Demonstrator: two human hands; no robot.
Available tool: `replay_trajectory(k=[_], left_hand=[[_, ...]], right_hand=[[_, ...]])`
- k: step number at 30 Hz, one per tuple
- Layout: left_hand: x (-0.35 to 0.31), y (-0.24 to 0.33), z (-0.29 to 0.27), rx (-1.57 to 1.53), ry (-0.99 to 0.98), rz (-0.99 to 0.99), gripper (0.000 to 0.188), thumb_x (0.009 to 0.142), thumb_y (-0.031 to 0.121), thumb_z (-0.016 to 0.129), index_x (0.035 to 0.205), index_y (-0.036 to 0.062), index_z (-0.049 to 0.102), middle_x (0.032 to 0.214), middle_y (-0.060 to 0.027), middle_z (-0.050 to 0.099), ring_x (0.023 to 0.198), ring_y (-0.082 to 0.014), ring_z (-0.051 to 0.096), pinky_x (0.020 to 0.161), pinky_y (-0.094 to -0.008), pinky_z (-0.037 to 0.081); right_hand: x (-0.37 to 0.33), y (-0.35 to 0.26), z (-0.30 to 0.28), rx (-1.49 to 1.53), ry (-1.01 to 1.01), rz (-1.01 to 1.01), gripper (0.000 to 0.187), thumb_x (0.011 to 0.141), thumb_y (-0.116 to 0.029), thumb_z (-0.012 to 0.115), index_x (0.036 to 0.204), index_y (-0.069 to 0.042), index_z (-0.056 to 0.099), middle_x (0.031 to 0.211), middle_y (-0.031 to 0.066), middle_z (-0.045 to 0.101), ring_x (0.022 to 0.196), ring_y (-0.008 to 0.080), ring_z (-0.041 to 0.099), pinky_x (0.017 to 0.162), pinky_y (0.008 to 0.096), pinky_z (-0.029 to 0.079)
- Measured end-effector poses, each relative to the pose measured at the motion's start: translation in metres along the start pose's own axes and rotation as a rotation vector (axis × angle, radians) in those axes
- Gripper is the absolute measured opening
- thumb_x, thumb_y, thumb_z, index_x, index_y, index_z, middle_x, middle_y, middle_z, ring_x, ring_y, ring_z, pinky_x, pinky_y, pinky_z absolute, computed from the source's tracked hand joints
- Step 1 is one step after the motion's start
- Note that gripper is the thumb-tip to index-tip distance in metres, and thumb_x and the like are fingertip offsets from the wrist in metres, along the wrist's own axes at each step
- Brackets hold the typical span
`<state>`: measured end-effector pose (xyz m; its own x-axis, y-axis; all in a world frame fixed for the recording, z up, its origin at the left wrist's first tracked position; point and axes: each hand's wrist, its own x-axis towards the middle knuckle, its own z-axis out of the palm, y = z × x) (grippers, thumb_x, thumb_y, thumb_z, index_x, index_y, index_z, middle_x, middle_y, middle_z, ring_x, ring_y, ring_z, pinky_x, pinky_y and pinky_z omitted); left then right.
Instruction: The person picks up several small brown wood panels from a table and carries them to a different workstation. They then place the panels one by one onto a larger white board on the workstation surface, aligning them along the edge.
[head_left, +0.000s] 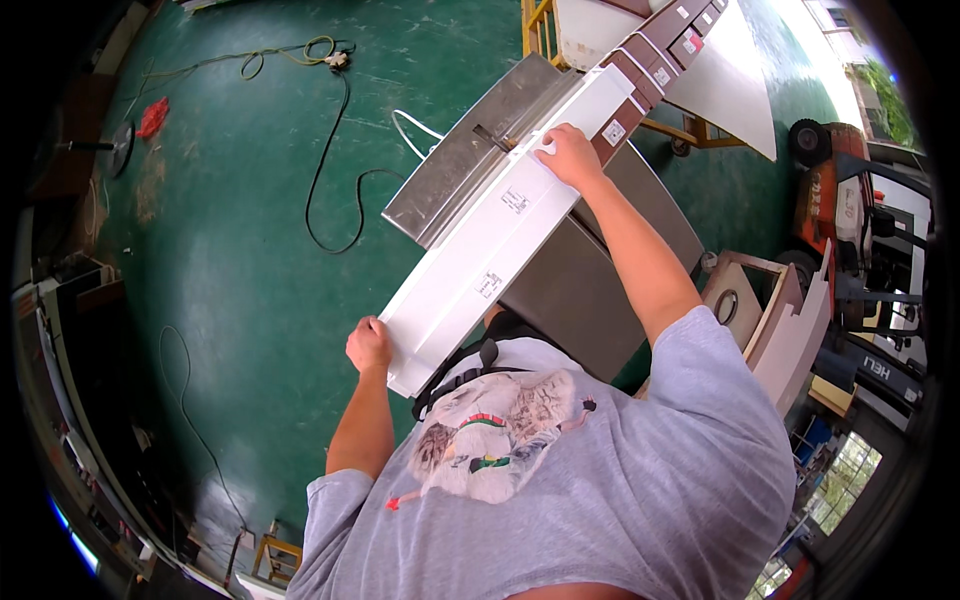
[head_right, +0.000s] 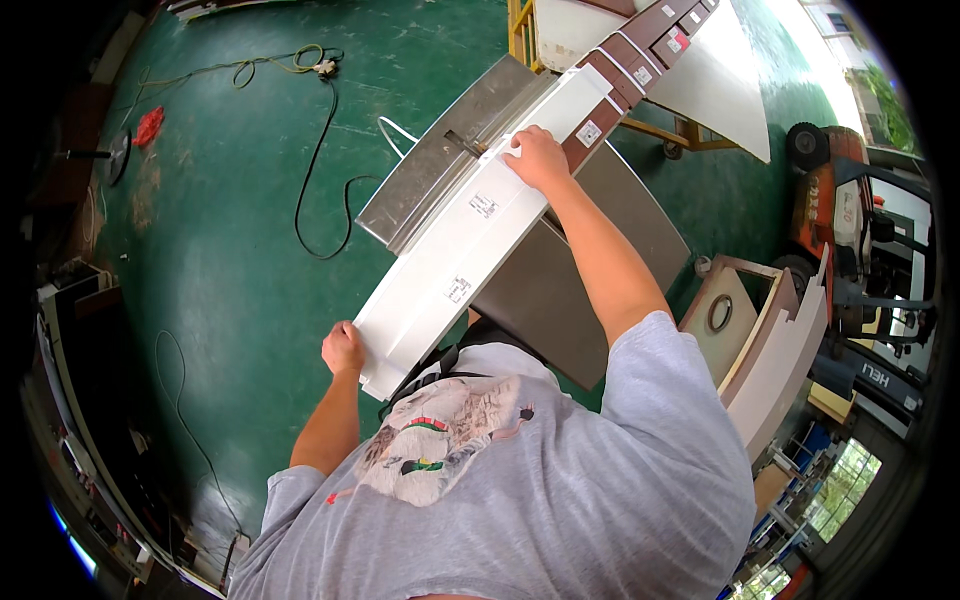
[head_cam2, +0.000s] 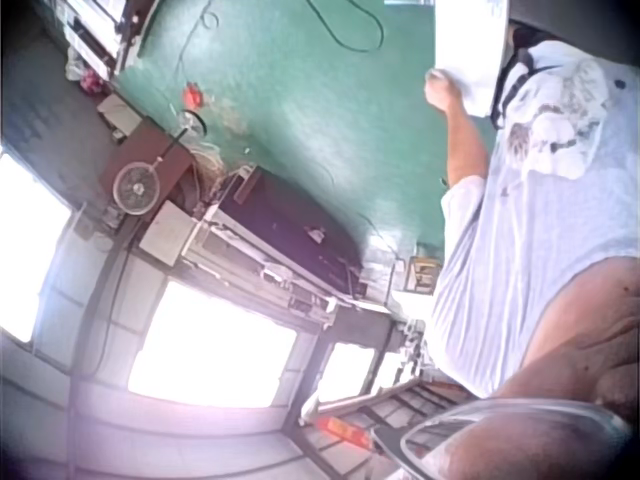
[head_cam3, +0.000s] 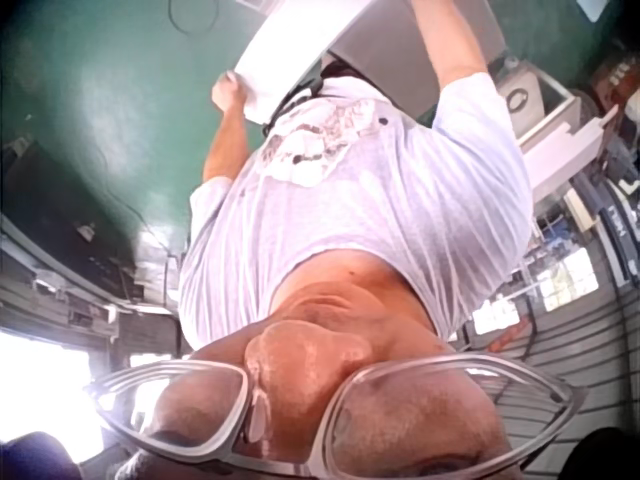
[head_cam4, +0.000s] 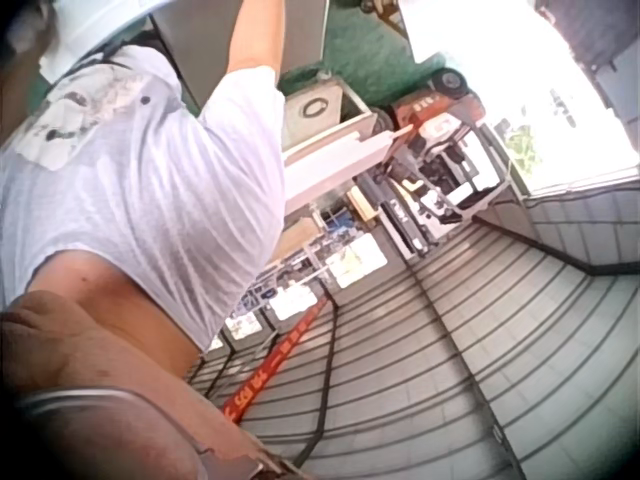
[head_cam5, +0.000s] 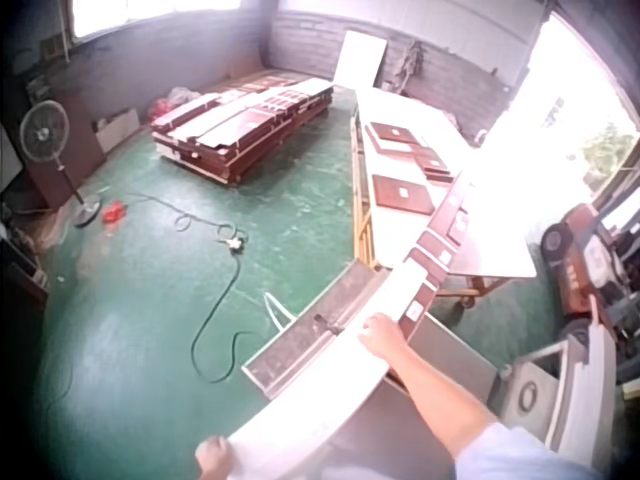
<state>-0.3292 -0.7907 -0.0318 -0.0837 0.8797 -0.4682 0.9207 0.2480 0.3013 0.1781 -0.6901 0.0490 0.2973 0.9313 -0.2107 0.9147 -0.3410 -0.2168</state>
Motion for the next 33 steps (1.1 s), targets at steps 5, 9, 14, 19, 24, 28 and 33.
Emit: replay_trajectory(k=[5, 9, 14, 19, 24, 28, 33], left_hand=[[-0.001, -0.002, -0.001, -0.004, -0.003, 0.002, 0.042, 0.094, 0.038, 0.043, 0.105, 0.0119, 0.075, 0.097, -0.0190, 0.073, 0.093, -0.0412, 0.068, 0.085, -0.0508, 0.053], [-0.003, 0.003, -0.005, 0.011, -0.006, 0.024, 0.042, 0.094, 0.037, 0.043, 0.104, 0.0113, 0.075, 0.096, -0.0197, 0.073, 0.092, -0.0420, 0.068, 0.083, -0.0515, 0.053], [-0.004, 0.003, -0.004, -0.011, 0.030, 0.050, 0.043, 0.093, 0.036, 0.042, 0.101, 0.0090, 0.075, 0.095, -0.0204, 0.073, 0.091, -0.0434, 0.067, 0.083, -0.0527, 0.052], [-0.005, 0.007, -0.005, 0.007, 0.031, 0.075, 0.046, 0.093, 0.036, 0.040, 0.100, 0.0061, 0.074, 0.096, -0.0221, 0.072, 0.091, -0.0447, 0.066, 0.083, -0.0540, 0.051], [-0.005, 0.006, -0.004, 0.025, 0.033, 0.101, 0.049, 0.093, 0.036, 0.038, 0.096, 0.0025, 0.072, 0.094, -0.0243, 0.071, 0.090, -0.0464, 0.065, 0.082, -0.0555, 0.050], [-0.005, 0.003, -0.002, 0.041, 0.034, 0.102, 0.050, 0.093, 0.036, 0.037, 0.093, 0.0004, 0.071, 0.094, -0.0258, 0.070, 0.090, -0.0472, 0.065, 0.082, -0.0568, 0.049], [-0.011, 0.008, -0.005, 0.024, 0.042, 0.107, 0.050, 0.093, 0.037, 0.037, 0.092, -0.0010, 0.071, 0.094, -0.0266, 0.070, 0.089, -0.0478, 0.065, 0.081, -0.0569, 0.049]], right_hand=[[-0.056, 0.048, 0.035, 0.345, 0.321, 0.276, 0.036, 0.090, -0.028, 0.069, 0.118, -0.006, 0.062, 0.124, 0.0146, 0.057, 0.117, 0.0347, 0.056, 0.100, 0.0439, 0.047], [-0.139, 0.073, 0.078, 0.314, 0.301, 0.429, 0.046, 0.092, -0.026, 0.067, 0.129, -0.003, 0.052, 0.131, 0.0196, 0.051, 0.119, 0.0398, 0.053, 0.102, 0.0465, 0.045], [-0.234, 0.060, 0.110, 0.137, 0.080, 0.454, 0.069, 0.090, -0.027, 0.069, 0.147, -0.003, 0.038, 0.152, 0.0238, 0.036, 0.137, 0.0422, 0.040, 0.112, 0.0516, 0.037], [-0.274, 0.058, 0.124, 0.183, -0.055, 0.478, 0.075, 0.089, -0.028, 0.070, 0.149, -0.001, 0.035, 0.161, 0.0251, 0.023, 0.147, 0.0415, 0.029, 0.117, 0.0505, 0.033], [-0.265, 0.061, 0.115, 0.202, -0.221, 0.533, 0.083, 0.091, -0.038, 0.066, 0.153, 0.001, 0.028, 0.163, 0.0274, 0.015, 0.151, 0.0408, 0.019, 0.120, 0.0467, 0.029], [-0.261, 0.059, 0.108, 0.242, -0.279, 0.556, 0.087, 0.091, -0.040, 0.066, 0.154, 0.003, 0.025, 0.163, 0.0295, 0.011, 0.152, 0.0418, 0.016, 0.121, 0.0461, 0.028], [-0.264, 0.059, 0.109, 0.263, -0.285, 0.547, 0.090, 0.090, -0.039, 0.067, 0.155, 0.004, 0.022, 0.163, 0.0302, 0.008, 0.152, 0.0428, 0.013, 0.122, 0.0472, 0.027]])
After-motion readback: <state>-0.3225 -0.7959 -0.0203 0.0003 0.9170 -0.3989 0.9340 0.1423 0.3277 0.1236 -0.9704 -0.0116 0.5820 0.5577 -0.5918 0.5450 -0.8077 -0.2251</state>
